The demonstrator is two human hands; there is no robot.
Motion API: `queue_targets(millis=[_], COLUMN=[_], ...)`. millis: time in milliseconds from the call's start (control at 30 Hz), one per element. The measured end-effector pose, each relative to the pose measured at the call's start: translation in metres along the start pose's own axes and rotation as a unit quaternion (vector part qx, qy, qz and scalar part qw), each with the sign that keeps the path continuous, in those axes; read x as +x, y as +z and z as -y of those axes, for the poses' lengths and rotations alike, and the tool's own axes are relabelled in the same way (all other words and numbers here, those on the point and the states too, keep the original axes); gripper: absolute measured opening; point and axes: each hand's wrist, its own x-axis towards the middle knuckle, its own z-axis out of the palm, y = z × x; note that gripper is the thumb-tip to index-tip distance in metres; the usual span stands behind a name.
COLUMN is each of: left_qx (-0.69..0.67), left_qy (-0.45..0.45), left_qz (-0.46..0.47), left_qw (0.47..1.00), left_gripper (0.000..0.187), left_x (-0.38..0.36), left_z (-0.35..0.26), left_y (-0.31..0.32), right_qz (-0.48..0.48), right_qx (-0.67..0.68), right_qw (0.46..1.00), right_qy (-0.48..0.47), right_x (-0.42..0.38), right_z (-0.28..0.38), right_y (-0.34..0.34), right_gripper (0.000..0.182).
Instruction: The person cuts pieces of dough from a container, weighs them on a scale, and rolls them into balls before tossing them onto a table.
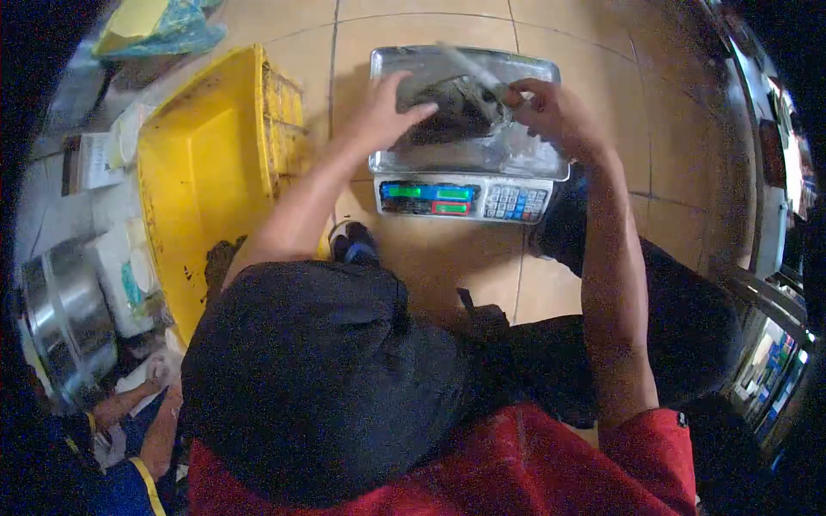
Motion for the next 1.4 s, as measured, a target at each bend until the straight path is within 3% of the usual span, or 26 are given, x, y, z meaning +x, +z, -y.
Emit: queue_targets(millis=[33,133,167,333,400,467,567,667,700,733,767,800,867,900,967,1000,1067,1133,1200,1267,1300,1367,1400], left_qx=[0.003,0.014,0.013,-0.073,-0.089,-0.082,-0.101,-0.063,-0.117,-0.181,-0.241,-0.246,-0.247,0.003,0.169,0.317,0.449,0.466,0.475,0.502,0.532,0.443,0.309], left_qy=[0.024,-0.017,0.008,0.017,0.015,-0.015,0.018,-0.008,-0.104,-0.093,-0.08,-0.083,-0.062,-0.1,-0.127,-0.174,-0.421,-0.448,-0.408,-0.337,-0.237,-0.124,-0.128], left_qz=[-0.002,0.046,-0.003,0.048,0.059,0.087,0.075,-0.002,0.042,-0.037,-0.112,-0.194,-0.368,-0.411,-0.481,-0.451,-0.249,0.095,0.181,0.003,-0.075,-0.224,-0.277], left_qw=[1.0,0.999,1.0,0.996,0.994,0.993,0.992,0.998,0.987,0.978,0.961,0.946,0.894,0.906,0.851,0.816,0.748,0.757,0.758,0.797,0.809,0.859,0.901], left_gripper=[0.072,0.068,0.059,0.041,0.036,0.034,0.033,0.032,0.03,0.03,0.03,0.033,0.044,0.051,0.06,0.06,0.059,0.059,0.057,0.053,0.048,0.041,0.046], left_x=[-0.002,-0.006,-0.005,0.009,0.008,0.007,0.009,0.004,-0.001,-0.006,-0.015,-0.03,-0.073,-0.105,-0.167,-0.203,-0.27,-0.337,-0.331,-0.291,-0.254,-0.157,-0.103], left_z=[-0.001,-0.009,-0.006,0.012,0.006,-0.006,-0.012,-0.016,-0.026,-0.01,0.012,0.022,0.045,0.028,0.093,0.119,0.144,0.192,0.196,0.196,0.185,0.167,0.09], left_y=[0.01,0.03,0.032,0.01,0.0,-0.015,-0.026,-0.059,-0.079,-0.076,-0.078,-0.096,-0.123,-0.143,-0.133,-0.121,-0.087,-0.071,-0.076,-0.101,-0.113,-0.114,-0.109], right_qz=[0.0,0.021,0.026,0.101,0.078,0.089,0.072,0.093,0.137,0.158,0.288,0.343,0.302,0.205,0.006,-0.006,-0.035,-0.01,-0.025,-0.091,-0.122,-0.157,-0.165], right_qx=[-0.003,-0.072,-0.102,-0.162,-0.103,-0.153,-0.138,-0.101,-0.045,-0.04,-0.106,-0.068,0.117,0.117,0.117,0.149,0.212,0.228,0.237,0.219,0.216,0.17,0.125], right_qw=[1.0,0.997,0.994,0.981,0.991,0.984,0.988,0.989,0.988,0.981,0.951,0.932,0.945,0.971,0.993,0.988,0.97,0.967,0.967,0.967,0.965,0.969,0.975], right_qy=[-0.006,-0.021,-0.025,-0.033,0.028,-0.027,-0.009,-0.053,-0.056,-0.103,-0.043,-0.098,0.054,0.038,0.005,0.042,0.117,0.112,0.089,0.09,0.084,0.082,0.085], right_x=[0.002,0.008,0.007,0.003,0.011,0.024,0.045,0.029,0.022,0.015,0.01,0.004,-0.005,-0.004,0.003,0.001,-0.002,-0.006,0.0,0.002,0.006,0.008,0.009], right_z=[-0.004,-0.006,-0.003,-0.002,-0.002,0.017,0.029,0.048,0.046,0.032,0.044,0.026,0.005,-0.002,-0.013,-0.009,0.01,0.007,-0.011,-0.019,-0.029,-0.051,-0.063], right_y=[0.005,0.01,0.008,-0.006,0.009,0.023,0.065,0.057,0.044,0.036,0.016,0.007,0.0,0.001,0.005,0.005,-0.005,-0.009,0.001,0.006,0.013,0.029,0.036], right_gripper=[0.038,0.032,0.03,0.032,0.032,0.029,0.028,0.028,0.028,0.029,0.032,0.036,0.038,0.038,0.038,0.039,0.041,0.045,0.047,0.037,0.037,0.036,0.035])
